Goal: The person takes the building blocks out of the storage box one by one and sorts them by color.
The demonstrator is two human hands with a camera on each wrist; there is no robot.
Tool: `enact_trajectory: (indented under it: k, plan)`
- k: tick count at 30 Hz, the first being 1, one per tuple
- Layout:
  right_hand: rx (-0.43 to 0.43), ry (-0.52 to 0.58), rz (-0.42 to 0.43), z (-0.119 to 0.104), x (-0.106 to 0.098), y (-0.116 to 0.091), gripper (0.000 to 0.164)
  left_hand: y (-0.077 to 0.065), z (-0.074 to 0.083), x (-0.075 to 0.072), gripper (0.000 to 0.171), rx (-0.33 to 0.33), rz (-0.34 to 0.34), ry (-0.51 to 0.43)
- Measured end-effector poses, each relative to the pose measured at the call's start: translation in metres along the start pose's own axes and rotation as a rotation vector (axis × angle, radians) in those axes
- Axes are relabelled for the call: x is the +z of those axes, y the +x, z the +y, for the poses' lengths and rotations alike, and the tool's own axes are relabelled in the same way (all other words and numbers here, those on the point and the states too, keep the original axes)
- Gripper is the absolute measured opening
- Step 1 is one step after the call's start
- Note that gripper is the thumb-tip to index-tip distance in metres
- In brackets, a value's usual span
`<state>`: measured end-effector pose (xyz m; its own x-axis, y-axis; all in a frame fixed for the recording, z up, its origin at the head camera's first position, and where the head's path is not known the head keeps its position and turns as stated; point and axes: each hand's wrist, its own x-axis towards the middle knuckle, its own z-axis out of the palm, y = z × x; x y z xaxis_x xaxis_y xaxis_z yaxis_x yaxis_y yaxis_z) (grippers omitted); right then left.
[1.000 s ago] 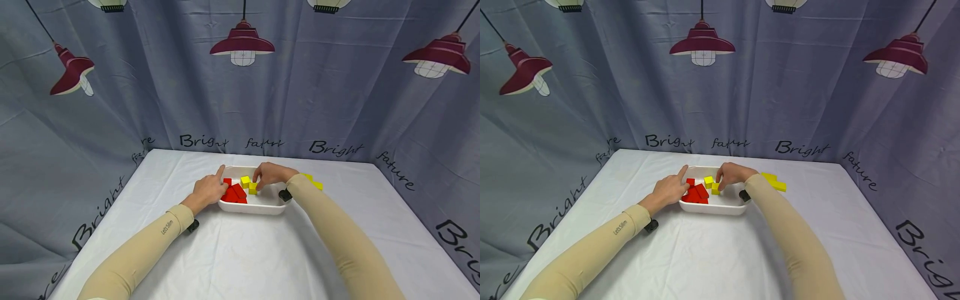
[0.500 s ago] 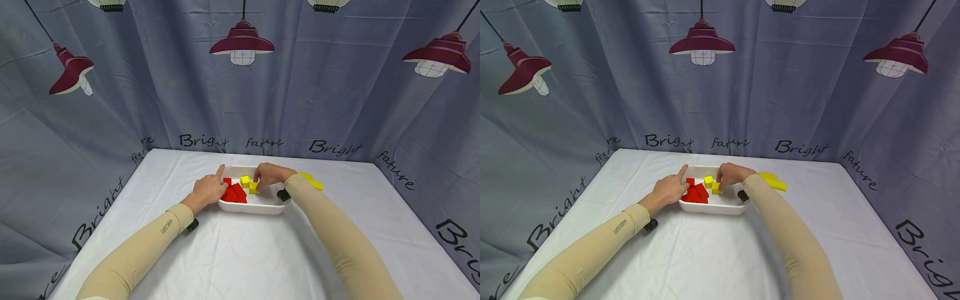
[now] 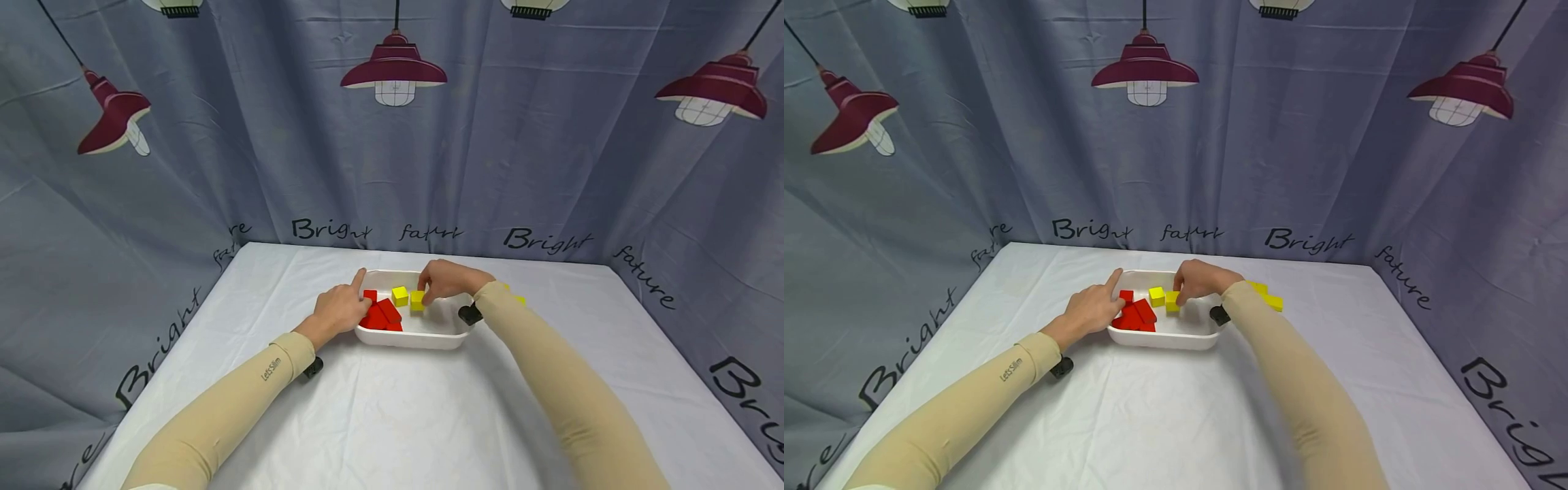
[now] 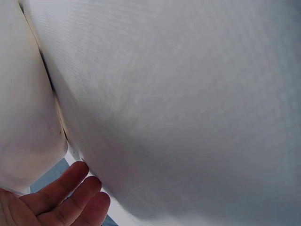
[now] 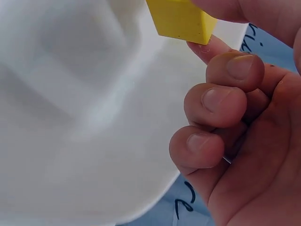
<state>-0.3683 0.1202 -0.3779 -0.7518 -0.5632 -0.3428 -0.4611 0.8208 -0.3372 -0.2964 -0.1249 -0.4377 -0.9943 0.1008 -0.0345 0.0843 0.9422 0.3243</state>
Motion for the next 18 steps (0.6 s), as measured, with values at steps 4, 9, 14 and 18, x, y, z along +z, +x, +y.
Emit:
enact_trajectory:
  k: [4, 9, 14, 18]
  plan:
    - [-0.004, 0.022, 0.018, 0.005, -0.005, -0.008, 0.021, 0.001, 0.000, 0.000, 0.072, 0.000, -0.002, 0.002]
    - [0.015, 0.065, 0.051, 0.013, -0.011, -0.020, 0.024, 0.001, 0.000, 0.000, 0.072, 0.002, -0.001, -0.005]
    - [0.030, 0.075, 0.086, 0.020, -0.017, -0.031, 0.027, 0.001, -0.001, 0.000, 0.072, 0.006, 0.008, -0.009]
    - [0.033, 0.088, 0.130, 0.029, -0.020, -0.040, 0.030, 0.000, -0.001, 0.000, 0.071, 0.007, 0.006, -0.011]
